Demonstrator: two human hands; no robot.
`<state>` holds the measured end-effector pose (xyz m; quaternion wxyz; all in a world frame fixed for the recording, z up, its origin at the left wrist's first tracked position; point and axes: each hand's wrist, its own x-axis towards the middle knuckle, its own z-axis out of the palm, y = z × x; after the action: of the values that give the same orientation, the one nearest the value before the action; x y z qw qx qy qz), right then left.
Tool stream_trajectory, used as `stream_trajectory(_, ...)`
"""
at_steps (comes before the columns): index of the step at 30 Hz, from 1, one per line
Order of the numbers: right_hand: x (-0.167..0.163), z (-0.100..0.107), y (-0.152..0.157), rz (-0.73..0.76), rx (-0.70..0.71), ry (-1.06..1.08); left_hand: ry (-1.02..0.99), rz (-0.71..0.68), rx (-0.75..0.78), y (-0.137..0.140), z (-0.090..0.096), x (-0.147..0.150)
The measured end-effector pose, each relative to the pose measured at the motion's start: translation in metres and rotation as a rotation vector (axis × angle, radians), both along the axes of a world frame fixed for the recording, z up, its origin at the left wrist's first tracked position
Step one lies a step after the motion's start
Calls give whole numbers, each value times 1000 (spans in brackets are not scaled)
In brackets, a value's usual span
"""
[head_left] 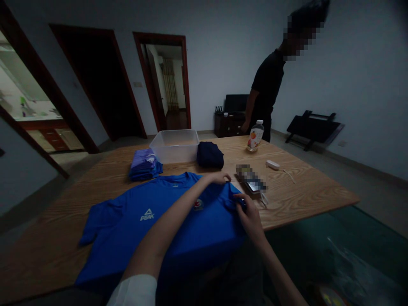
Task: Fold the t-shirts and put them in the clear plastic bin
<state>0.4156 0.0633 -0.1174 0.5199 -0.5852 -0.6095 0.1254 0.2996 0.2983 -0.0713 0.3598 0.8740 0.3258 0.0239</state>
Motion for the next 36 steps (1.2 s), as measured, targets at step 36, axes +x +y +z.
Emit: stream_trajectory(36,-30,25,-6,273,218,-258,-527,153,-325,-48,-1,-98)
